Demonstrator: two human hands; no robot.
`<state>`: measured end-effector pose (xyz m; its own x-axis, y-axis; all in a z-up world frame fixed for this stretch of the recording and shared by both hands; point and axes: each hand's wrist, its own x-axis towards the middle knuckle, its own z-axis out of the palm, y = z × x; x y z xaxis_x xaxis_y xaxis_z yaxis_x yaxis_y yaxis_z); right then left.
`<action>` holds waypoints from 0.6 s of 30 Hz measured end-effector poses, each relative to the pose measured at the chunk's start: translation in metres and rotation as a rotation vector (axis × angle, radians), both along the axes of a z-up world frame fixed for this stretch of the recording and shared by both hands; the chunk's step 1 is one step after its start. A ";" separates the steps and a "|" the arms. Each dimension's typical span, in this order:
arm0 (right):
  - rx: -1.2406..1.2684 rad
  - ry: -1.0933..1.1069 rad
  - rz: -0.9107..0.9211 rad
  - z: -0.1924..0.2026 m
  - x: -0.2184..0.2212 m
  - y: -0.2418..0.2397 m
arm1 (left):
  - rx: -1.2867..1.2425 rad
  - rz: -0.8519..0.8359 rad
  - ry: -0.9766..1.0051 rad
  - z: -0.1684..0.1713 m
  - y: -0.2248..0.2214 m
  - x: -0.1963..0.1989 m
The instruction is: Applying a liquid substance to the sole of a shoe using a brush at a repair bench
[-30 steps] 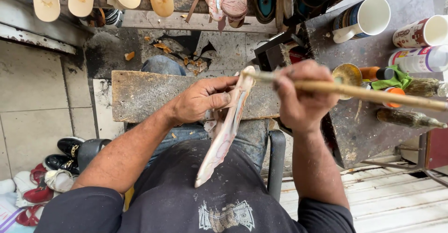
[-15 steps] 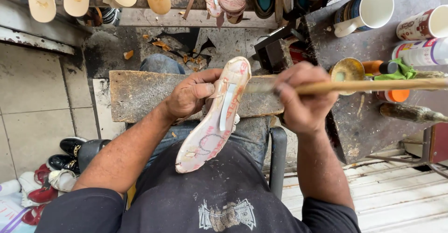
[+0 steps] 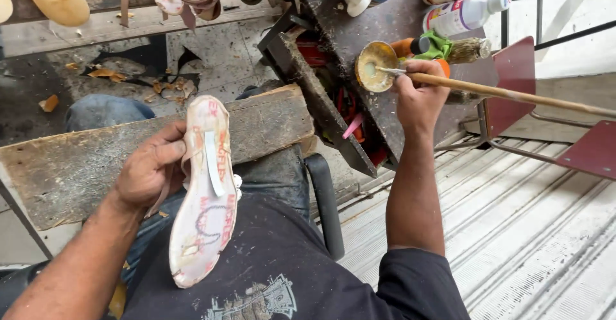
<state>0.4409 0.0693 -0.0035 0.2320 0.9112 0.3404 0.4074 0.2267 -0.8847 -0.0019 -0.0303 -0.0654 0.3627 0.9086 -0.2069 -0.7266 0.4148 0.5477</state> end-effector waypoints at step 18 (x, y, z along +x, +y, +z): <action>-0.079 0.412 -0.304 -0.110 0.067 0.019 | 0.086 0.049 -0.210 -0.004 -0.001 -0.003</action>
<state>0.5079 0.0880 -0.1136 0.5904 0.8011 0.0984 0.0591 0.0787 -0.9951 -0.0052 -0.0314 -0.0692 0.3443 0.9374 -0.0525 -0.8467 0.3342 0.4140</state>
